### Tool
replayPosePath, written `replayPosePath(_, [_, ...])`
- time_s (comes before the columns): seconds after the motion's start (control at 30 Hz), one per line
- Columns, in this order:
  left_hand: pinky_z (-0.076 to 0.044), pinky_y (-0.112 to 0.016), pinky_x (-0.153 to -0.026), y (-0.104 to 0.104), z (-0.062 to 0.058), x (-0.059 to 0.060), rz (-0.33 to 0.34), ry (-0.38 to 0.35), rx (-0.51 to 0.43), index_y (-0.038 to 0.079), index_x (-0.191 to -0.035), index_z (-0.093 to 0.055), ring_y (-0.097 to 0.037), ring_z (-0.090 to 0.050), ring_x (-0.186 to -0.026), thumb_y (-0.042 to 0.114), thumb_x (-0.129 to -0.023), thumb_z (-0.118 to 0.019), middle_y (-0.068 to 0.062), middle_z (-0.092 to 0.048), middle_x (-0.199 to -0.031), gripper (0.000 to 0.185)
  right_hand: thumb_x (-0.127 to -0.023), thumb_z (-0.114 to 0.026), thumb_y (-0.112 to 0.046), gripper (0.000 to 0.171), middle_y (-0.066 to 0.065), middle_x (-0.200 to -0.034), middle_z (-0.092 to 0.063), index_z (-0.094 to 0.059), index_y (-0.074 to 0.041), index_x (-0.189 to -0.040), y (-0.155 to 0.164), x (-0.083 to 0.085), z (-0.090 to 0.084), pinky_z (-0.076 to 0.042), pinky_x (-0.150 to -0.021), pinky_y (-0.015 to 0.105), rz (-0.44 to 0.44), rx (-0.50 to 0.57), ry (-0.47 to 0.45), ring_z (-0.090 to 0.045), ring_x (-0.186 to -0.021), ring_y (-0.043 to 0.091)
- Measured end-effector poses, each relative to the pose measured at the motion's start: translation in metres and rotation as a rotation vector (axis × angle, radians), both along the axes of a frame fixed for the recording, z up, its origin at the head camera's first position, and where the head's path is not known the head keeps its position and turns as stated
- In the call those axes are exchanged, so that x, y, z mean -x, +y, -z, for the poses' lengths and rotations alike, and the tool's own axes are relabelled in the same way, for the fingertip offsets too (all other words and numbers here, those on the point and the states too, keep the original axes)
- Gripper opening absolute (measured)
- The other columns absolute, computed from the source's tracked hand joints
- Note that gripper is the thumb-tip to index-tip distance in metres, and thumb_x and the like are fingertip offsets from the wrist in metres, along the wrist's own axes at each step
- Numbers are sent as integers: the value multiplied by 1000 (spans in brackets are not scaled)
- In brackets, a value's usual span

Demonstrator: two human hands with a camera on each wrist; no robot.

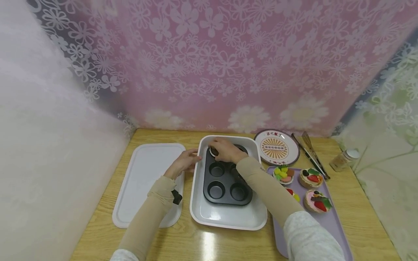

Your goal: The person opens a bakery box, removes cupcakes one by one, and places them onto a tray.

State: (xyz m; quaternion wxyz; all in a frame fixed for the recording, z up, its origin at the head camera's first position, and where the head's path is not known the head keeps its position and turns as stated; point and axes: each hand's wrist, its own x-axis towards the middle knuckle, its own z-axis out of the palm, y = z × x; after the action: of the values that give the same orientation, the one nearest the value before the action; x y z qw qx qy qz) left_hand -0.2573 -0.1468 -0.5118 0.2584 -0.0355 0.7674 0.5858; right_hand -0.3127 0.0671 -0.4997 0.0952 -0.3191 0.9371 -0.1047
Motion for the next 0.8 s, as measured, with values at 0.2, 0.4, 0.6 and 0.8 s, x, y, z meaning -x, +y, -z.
replayPosePath(0.2, [-60, -35, -75, 1, 1, 2, -3, 5, 1, 20, -146, -45, -33, -65, -114, 26, -99, -57, -14, -55, -140, 49, -81, -78, -16, 56, 8, -136, -52, -57, -16, -133, 0, 0, -2, -44, -101, 44, -24, -11, 14, -53, -120, 26])
replayPosePath(0.4, [-60, -35, -74, 1, 2, 2, 4, 5, 6, 20, -146, -44, -32, -66, -112, 26, -100, -57, -14, -56, -140, 49, -82, -76, -16, 55, 7, -139, -50, -56, -17, -133, 2, 1, -2, -45, -97, 42, 9, 30, -24, -52, -118, 25])
replayPosePath(0.6, [-60, -35, -75, 0, 6, 3, -4, 3, -4, 21, -145, -45, -32, -66, -112, 26, -99, -57, -14, -56, -140, 48, -82, -75, -18, 56, 7, -141, -47, -55, -21, -135, 5, 1, -6, -42, -105, 47, 27, 51, -14, -49, -123, 30])
replayPosePath(0.8, [-61, -36, -75, -1, 8, 3, -5, 13, -5, 21, -146, -45, -33, -64, -115, 27, -99, -57, -14, -54, -141, 48, -81, -76, -17, 59, 6, -139, -48, -55, -22, -135, 7, -1, -17, -48, -95, 47, 38, 97, 12, -46, -121, 33])
